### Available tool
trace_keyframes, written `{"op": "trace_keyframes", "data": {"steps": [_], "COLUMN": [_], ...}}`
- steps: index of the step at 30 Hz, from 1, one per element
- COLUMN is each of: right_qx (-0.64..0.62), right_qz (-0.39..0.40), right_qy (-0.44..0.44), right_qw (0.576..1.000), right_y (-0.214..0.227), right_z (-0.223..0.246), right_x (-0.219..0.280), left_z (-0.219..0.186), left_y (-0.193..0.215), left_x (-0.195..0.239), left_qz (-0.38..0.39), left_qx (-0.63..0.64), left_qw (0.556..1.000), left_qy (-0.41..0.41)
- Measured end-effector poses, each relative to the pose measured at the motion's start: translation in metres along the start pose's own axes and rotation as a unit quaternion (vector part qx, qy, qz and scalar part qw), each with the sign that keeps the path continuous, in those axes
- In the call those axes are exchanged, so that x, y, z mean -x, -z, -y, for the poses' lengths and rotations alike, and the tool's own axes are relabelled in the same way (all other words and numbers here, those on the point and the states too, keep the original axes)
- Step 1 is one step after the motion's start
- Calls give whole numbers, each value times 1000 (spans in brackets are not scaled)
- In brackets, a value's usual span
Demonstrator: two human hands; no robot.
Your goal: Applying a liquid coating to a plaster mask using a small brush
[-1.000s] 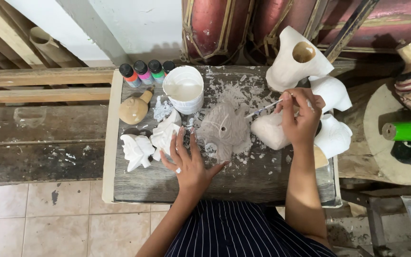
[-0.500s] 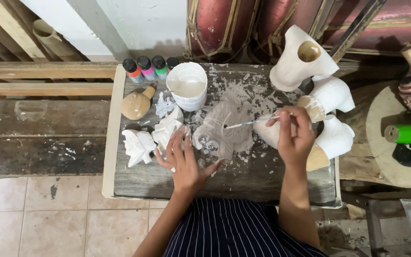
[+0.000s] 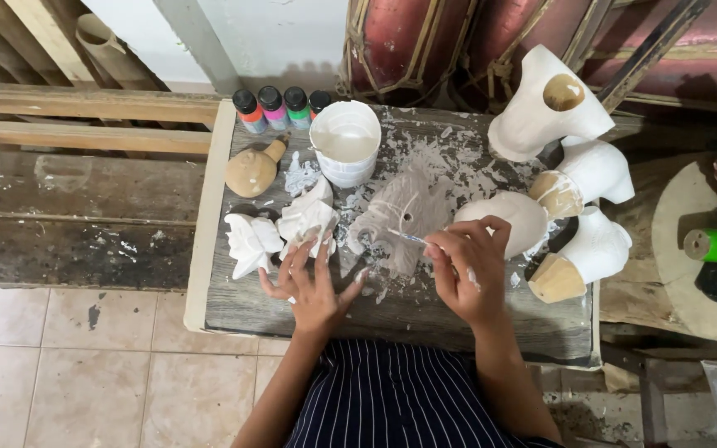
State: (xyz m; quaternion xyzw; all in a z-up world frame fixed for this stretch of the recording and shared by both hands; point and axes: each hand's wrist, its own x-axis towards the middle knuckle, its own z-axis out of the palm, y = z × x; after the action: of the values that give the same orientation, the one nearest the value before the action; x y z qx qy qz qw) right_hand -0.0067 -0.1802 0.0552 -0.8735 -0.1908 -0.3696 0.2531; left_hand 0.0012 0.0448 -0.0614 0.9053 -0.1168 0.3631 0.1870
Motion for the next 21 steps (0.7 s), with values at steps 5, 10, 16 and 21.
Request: {"op": "trace_keyframes", "data": {"steps": [5, 10, 16, 21], "right_qx": [-45, -108, -74, -89], "right_qz": [-1, -33, -28, -21], "right_qy": [-24, -58, -10, -17], "right_qw": [999, 992, 997, 996], "right_y": [-6, -8, -23, -26], "right_z": [-4, -1, -2, 7], "right_x": [3, -1, 3, -6], "left_z": [3, 1, 1, -2], "left_y": [-14, -7, -9, -1], "left_x": [8, -4, -3, -13], "left_qz": [-24, -40, -53, -51], "left_qx": [-15, -3, 3, 7], "left_qw": [999, 998, 997, 997], "left_qy": [-28, -45, -55, -58]}}
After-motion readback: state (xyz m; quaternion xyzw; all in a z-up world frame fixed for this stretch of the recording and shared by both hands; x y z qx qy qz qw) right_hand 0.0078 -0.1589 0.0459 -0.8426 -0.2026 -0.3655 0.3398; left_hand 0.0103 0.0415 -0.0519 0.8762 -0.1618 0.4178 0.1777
